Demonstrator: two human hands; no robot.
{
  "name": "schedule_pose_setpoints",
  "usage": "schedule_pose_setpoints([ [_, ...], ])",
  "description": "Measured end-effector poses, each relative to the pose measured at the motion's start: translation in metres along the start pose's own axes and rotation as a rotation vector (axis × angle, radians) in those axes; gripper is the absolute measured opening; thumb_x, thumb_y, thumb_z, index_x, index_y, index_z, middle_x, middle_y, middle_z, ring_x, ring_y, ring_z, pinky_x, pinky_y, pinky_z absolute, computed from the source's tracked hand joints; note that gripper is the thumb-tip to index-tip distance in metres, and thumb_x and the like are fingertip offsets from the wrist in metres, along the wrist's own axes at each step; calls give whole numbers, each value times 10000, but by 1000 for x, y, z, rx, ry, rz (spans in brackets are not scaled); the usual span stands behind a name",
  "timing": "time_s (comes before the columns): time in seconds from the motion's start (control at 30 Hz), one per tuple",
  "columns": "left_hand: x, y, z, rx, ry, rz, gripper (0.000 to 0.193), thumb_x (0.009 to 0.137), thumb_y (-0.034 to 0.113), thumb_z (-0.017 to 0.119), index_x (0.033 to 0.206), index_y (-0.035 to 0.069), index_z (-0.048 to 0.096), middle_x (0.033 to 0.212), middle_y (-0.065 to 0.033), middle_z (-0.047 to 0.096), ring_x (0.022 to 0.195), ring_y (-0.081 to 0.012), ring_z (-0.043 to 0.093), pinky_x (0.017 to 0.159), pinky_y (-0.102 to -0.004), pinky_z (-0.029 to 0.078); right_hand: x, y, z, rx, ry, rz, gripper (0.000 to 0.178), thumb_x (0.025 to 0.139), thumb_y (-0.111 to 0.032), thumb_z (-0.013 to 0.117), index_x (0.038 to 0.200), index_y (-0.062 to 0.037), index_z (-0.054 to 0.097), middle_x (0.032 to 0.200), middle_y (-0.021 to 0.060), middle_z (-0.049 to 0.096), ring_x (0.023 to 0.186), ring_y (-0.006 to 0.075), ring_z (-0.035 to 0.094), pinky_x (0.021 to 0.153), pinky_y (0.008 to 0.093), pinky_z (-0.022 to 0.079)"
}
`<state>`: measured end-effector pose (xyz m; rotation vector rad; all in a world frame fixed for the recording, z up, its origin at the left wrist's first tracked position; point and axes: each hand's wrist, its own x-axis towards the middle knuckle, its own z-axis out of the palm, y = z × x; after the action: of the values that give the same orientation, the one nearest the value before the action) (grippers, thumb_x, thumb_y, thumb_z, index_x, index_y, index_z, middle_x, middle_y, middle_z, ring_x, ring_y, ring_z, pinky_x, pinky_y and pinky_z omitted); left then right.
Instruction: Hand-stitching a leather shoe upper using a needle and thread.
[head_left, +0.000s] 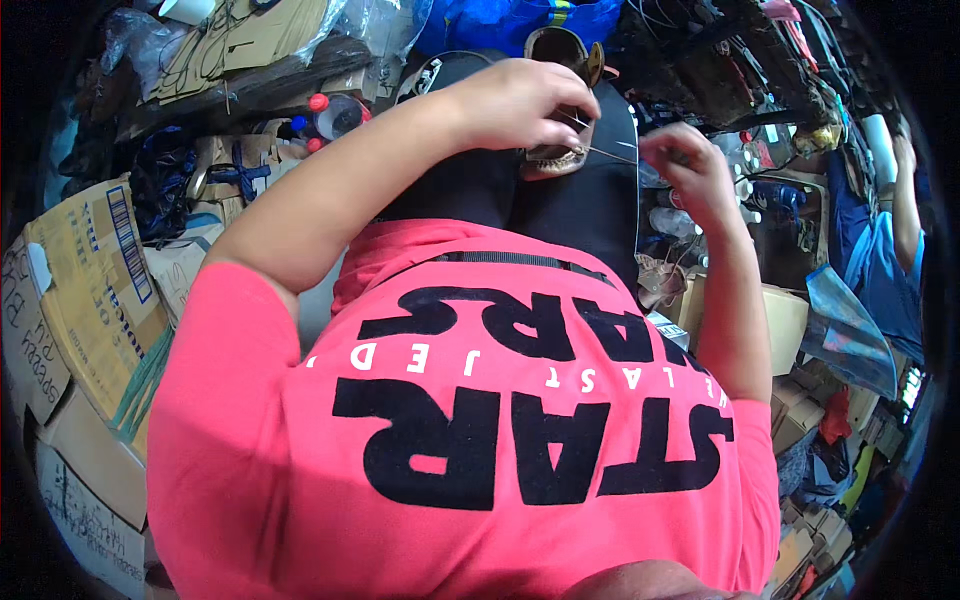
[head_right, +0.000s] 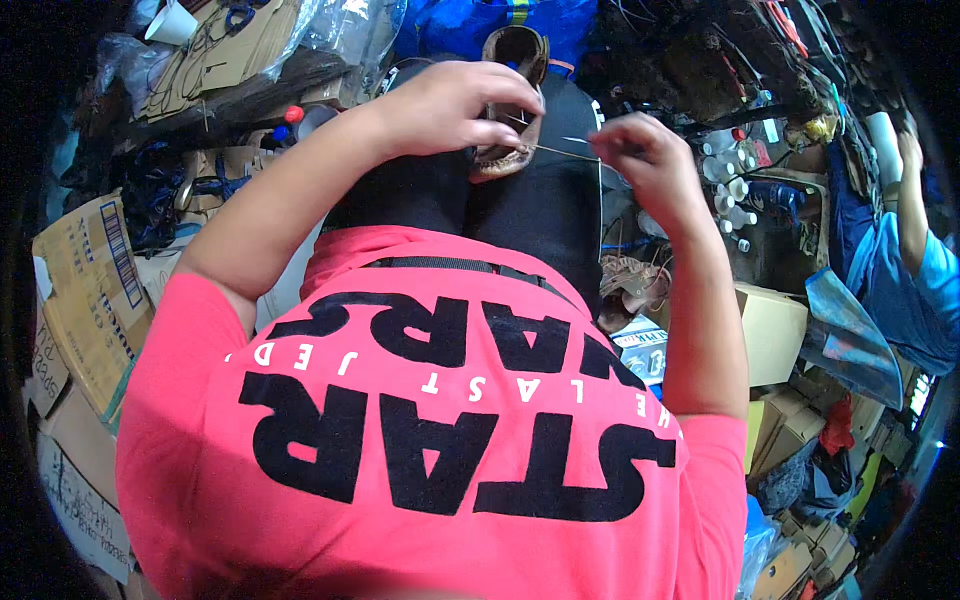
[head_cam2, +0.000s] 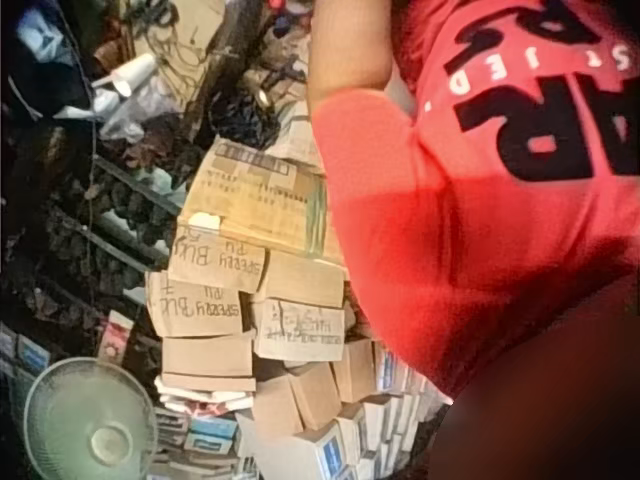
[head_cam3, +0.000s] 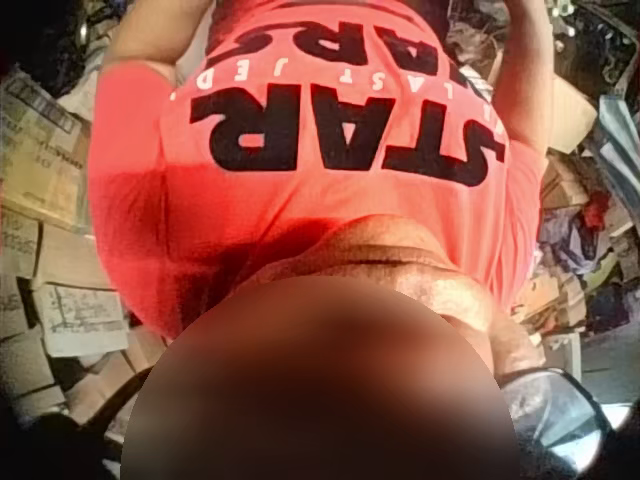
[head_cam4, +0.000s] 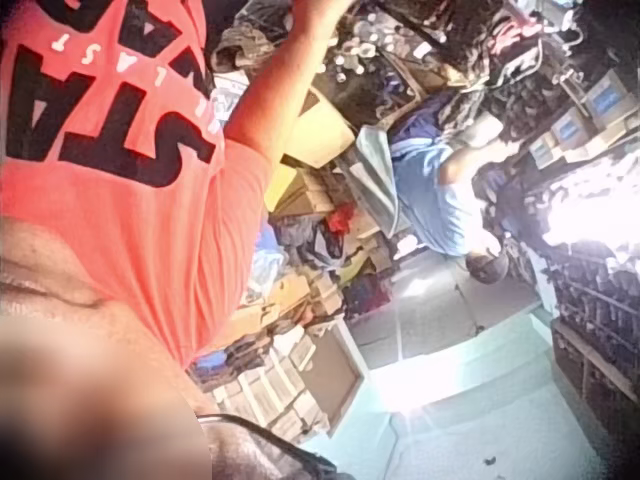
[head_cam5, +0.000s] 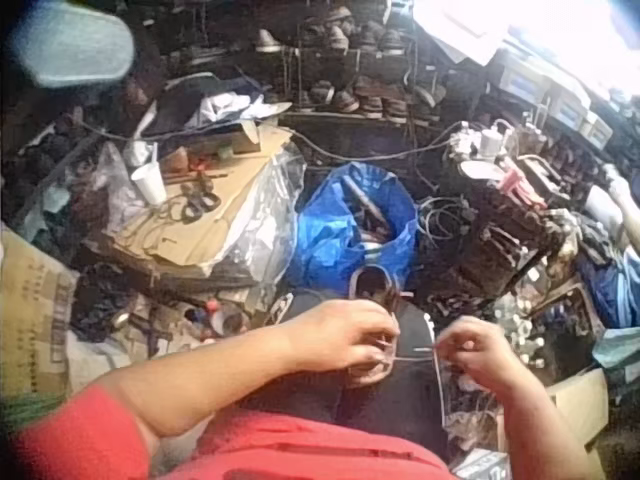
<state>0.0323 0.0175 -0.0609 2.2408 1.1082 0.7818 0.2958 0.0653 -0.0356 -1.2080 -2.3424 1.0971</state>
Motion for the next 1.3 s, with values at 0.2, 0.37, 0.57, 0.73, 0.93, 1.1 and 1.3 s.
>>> schedule_pose_setpoints([
  [0.2,33,-9,-1,-55,-306,-193,250,789,179,698,993,50,633,937,-109,612,920,-247,608,809,-339,473,26,7,16,68,-98,-88,146,771,28,666,890,-53,692,848,31,583,821,112,599,733,244,487],
  [0.37,28,-20,10,-259,-369,-202,209,813,196,686,932,28,651,885,-82,629,844,-191,613,784,-298,466,26,8,18,111,-197,-97,155,755,23,682,883,-65,698,824,12,581,793,98,588,713,239,480],
  [0.57,21,-30,17,-608,-394,-338,231,831,136,652,1010,-10,658,873,-34,637,847,-128,596,821,-267,449,9,9,38,138,-91,-144,166,747,16,688,888,-71,701,785,5,590,743,98,557,692,242,460],
  [0.73,18,-29,11,-669,-475,-277,287,841,106,611,1109,12,653,955,-55,610,916,-149,571,862,-277,424,-9,-6,47,-15,36,-127,182,749,-11,685,899,-112,710,801,56,609,741,177,601,675,271,470],
  [0.93,20,-22,4,-521,-552,-251,345,834,96,560,1168,71,643,955,-79,538,967,-204,525,903,-301,376,-17,-11,48,-221,74,-203,250,747,-33,648,953,-164,703,821,63,581,805,260,572,729,354,456],
  [1.1,21,-22,5,-477,-572,-270,369,827,83,556,1189,74,628,936,-78,530,949,-205,528,887,-292,380,-13,-36,39,-370,14,-246,239,760,-40,622,948,-170,695,816,74,570,816,293,563,761,373,448],
  [1.3,22,-25,6,-373,-568,-164,291,800,75,630,1088,65,671,930,-85,572,944,-213,558,850,-306,424,5,-69,29,-712,-246,-280,317,748,29,517,944,-136,704,863,141,589,830,326,595,759,408,461],
])
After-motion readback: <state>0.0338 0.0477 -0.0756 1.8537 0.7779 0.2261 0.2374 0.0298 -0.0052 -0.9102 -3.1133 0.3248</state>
